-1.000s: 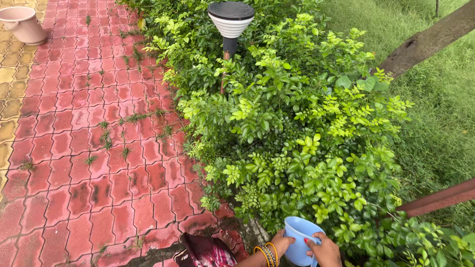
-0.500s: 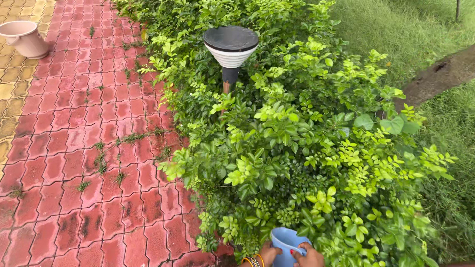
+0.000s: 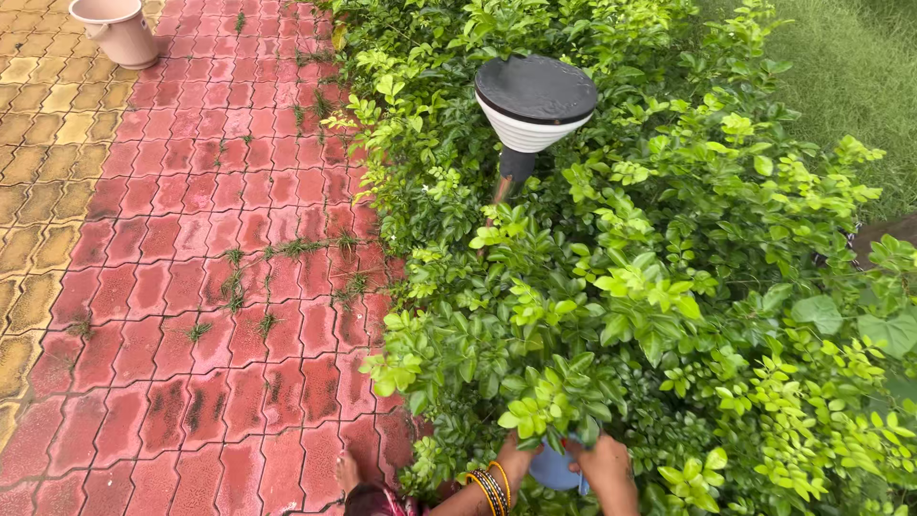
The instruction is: The person waters various green bushes along a tiled path by hand using a small blue cup.
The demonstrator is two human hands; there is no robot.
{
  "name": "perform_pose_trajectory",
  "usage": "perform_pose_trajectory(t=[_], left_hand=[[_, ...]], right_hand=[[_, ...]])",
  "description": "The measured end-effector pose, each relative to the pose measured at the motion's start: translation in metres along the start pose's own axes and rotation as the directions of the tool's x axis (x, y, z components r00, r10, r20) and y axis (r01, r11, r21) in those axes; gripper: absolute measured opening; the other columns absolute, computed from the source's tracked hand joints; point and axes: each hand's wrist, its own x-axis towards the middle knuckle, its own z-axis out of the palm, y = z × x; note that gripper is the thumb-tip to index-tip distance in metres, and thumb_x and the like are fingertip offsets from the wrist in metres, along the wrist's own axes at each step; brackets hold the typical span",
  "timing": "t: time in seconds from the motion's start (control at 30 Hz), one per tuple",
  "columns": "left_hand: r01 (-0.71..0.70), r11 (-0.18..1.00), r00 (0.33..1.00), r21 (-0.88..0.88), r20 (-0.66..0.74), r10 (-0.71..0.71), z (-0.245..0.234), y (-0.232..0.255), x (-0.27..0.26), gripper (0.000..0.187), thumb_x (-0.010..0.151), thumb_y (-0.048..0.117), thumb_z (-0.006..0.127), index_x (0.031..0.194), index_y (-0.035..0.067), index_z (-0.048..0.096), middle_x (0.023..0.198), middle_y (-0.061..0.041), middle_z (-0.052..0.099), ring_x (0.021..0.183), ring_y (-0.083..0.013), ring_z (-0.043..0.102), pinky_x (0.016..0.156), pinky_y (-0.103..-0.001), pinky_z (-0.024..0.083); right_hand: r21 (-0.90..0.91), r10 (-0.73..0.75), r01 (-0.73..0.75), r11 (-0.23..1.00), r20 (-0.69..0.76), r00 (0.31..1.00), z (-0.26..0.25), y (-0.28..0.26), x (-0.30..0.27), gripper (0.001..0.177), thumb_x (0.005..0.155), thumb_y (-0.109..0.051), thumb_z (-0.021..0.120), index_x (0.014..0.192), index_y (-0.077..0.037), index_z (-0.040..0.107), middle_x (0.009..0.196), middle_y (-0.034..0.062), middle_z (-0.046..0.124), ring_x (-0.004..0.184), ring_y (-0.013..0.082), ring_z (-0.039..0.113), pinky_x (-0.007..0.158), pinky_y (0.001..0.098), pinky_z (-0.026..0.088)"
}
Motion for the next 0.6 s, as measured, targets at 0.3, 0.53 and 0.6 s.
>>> perform_pose_trajectory(t=[0.3,0.53,0.6], left_hand=[[-0.163,0.986,0.98,0.021,0.122,0.159,-0.075,0.1,0.058,0.053,0.091,0.019,0.065,0.142,0.007,0.058,0.137,-0.011,0.067,0.125,-0.0242,0.062,0.107,-0.036,0.048],[-0.238,0.936,0.971,0.26,0.103,0.218,-0.12,0.166,0.09,0.063,0.082,0.012,0.064,0.143,0.001,0.054,0.129,-0.018,0.072,0.115,-0.0308,0.07,0.101,-0.038,0.056],[-0.137,0.936,0.99,0.325,0.061,0.124,-0.136,0.183,0.099,0.071,0.082,0.013,0.071,0.147,0.003,0.045,0.132,-0.015,0.068,0.119,-0.0273,0.068,0.104,-0.036,0.054]], right_hand=[[-0.128,-0.3,0.279,0.952,-0.198,0.933,0.046,-0.095,0.066,0.053,0.066,-0.01,0.08,0.118,-0.015,0.071,0.102,0.0177,0.077,0.089,0.0383,0.077,0.078,0.046,0.061],[-0.292,-0.164,0.164,0.942,0.025,0.986,0.072,-0.175,0.1,0.052,0.057,-0.026,0.093,0.108,-0.021,0.083,0.092,0.0116,0.08,0.088,0.0286,0.078,0.082,0.0384,0.061],[-0.284,-0.229,0.194,0.939,-0.096,0.969,0.079,-0.192,0.106,0.052,0.055,-0.027,0.094,0.105,-0.017,0.08,0.089,0.013,0.079,0.087,0.0319,0.076,0.081,0.0409,0.059]])
